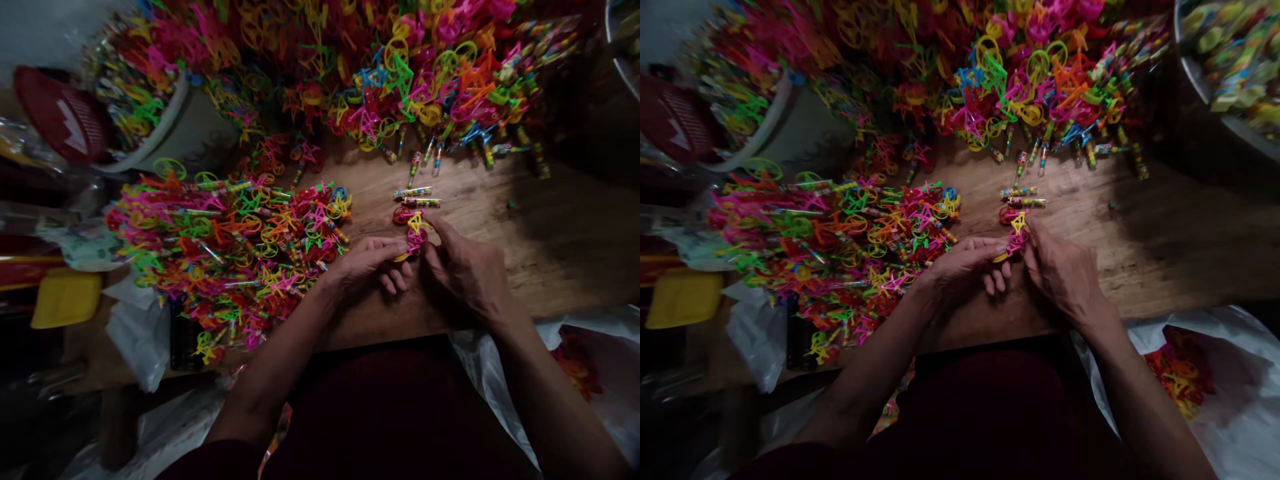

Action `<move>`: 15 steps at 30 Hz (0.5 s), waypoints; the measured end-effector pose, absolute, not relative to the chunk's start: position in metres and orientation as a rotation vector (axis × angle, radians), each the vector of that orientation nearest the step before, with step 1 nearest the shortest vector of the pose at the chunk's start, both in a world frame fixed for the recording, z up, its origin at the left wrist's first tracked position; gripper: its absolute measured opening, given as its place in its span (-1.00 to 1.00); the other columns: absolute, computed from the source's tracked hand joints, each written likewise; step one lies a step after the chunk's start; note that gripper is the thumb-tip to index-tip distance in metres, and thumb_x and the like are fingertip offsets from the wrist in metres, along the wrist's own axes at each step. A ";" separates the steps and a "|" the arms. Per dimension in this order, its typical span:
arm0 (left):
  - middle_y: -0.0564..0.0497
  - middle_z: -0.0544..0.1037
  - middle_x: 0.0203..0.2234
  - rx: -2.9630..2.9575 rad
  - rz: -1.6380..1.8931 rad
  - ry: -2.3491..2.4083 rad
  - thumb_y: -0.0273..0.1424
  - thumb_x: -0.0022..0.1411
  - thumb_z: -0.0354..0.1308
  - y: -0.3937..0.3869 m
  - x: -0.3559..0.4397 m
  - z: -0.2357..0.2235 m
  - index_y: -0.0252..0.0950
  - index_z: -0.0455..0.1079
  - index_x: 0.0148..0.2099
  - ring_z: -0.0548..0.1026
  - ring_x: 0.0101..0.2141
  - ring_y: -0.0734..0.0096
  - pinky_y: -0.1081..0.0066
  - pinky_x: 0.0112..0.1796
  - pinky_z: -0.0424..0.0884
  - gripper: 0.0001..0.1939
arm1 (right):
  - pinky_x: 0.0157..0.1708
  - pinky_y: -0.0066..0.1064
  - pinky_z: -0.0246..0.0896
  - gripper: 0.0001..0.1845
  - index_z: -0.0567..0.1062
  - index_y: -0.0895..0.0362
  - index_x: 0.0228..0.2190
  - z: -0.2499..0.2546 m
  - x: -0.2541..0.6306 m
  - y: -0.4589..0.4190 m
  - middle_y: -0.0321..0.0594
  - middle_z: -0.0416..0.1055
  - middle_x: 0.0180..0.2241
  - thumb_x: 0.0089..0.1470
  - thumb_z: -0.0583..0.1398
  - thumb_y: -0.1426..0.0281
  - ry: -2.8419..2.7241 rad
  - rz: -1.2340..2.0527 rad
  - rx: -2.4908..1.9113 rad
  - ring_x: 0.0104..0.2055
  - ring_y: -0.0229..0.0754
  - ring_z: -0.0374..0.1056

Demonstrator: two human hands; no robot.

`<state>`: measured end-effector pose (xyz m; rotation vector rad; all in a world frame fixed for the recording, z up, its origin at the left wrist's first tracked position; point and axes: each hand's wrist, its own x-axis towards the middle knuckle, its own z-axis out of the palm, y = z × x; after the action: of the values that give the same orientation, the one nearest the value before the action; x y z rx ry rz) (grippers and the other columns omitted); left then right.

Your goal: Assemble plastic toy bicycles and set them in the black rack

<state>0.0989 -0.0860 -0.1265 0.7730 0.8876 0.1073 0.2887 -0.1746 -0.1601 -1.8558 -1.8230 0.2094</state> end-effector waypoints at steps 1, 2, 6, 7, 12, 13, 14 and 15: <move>0.00 0.59 -0.50 0.814 0.088 0.931 -0.17 0.33 0.27 -0.086 0.098 -0.125 -0.39 0.48 -0.04 0.57 -0.58 0.46 0.55 -0.58 0.45 -0.63 | -0.52 -0.36 -0.01 -0.54 0.50 0.06 0.16 -0.159 0.290 -0.175 -0.23 0.61 -0.43 0.28 0.14 0.28 -1.805 0.202 -1.869 -0.53 -0.19 0.41; 0.01 0.58 -0.52 0.866 0.059 0.976 -0.16 0.35 0.25 -0.087 0.096 -0.124 -0.39 0.48 0.00 0.56 -0.60 0.47 0.56 -0.58 0.44 -0.62 | -0.51 -0.36 0.01 -0.57 0.52 0.06 0.12 -0.158 0.292 -0.176 -0.23 0.61 -0.44 0.28 0.14 0.27 -1.771 0.191 -1.880 -0.52 -0.19 0.40; 0.03 0.56 -0.55 1.032 -0.098 0.981 -0.26 0.38 0.23 -0.090 0.097 -0.120 -0.40 0.49 0.09 0.52 -0.62 0.55 0.60 -0.54 0.43 -0.64 | -0.46 -0.35 0.15 -0.72 0.61 0.12 -0.21 -0.152 0.301 -0.184 -0.16 0.58 -0.45 0.30 0.14 0.25 -1.628 0.215 -1.890 -0.48 -0.16 0.44; 0.03 0.56 -0.53 1.037 -0.117 0.957 -0.29 0.40 0.20 -0.091 0.097 -0.120 -0.41 0.48 0.11 0.52 -0.61 0.56 0.60 -0.53 0.43 -0.65 | -0.45 -0.34 0.17 -0.72 0.60 0.11 -0.28 -0.151 0.302 -0.187 -0.15 0.57 -0.46 0.31 0.13 0.25 -1.619 0.233 -1.882 -0.48 -0.16 0.44; -0.06 0.59 -0.38 1.006 -0.134 0.840 -0.35 0.44 0.06 -0.103 0.106 -0.121 -0.41 0.39 0.24 0.54 -0.54 0.52 0.50 -0.47 0.46 -0.59 | -0.49 -0.35 0.20 -0.77 0.56 0.07 -0.38 -0.144 0.309 -0.211 -0.22 0.55 -0.49 0.29 0.20 0.27 -1.538 0.323 -1.855 -0.53 -0.19 0.42; -0.08 0.60 -0.33 1.052 -0.121 0.804 -0.33 0.43 0.07 -0.108 0.111 -0.121 -0.39 0.38 0.25 0.54 -0.51 0.51 0.49 -0.45 0.47 -0.58 | -0.48 -0.34 0.22 -0.79 0.57 0.06 -0.37 -0.141 0.315 -0.219 -0.21 0.56 -0.47 0.28 0.22 0.27 -1.484 0.336 -1.882 -0.52 -0.18 0.43; -0.11 0.62 -0.27 1.146 -0.109 0.758 -0.33 0.43 0.08 -0.115 0.118 -0.121 -0.36 0.40 0.23 0.56 -0.46 0.48 0.47 -0.41 0.48 -0.59 | -0.48 -0.33 0.23 -0.82 0.59 0.05 -0.33 -0.138 0.323 -0.228 -0.19 0.57 -0.44 0.27 0.23 0.27 -1.430 0.365 -1.895 -0.49 -0.15 0.45; -0.13 0.63 -0.22 1.284 -0.095 0.708 -0.34 0.42 0.09 -0.125 0.128 -0.121 -0.34 0.44 0.19 0.58 -0.39 0.44 0.45 -0.36 0.48 -0.63 | -0.47 -0.31 0.24 -0.85 0.61 0.03 -0.27 -0.135 0.334 -0.238 -0.18 0.58 -0.41 0.26 0.25 0.27 -1.379 0.383 -1.899 -0.46 -0.12 0.46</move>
<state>0.1284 -0.1249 -0.1212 1.2845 0.7078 -0.0949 0.3337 -0.2383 -0.1347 -1.8992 -1.3789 0.3825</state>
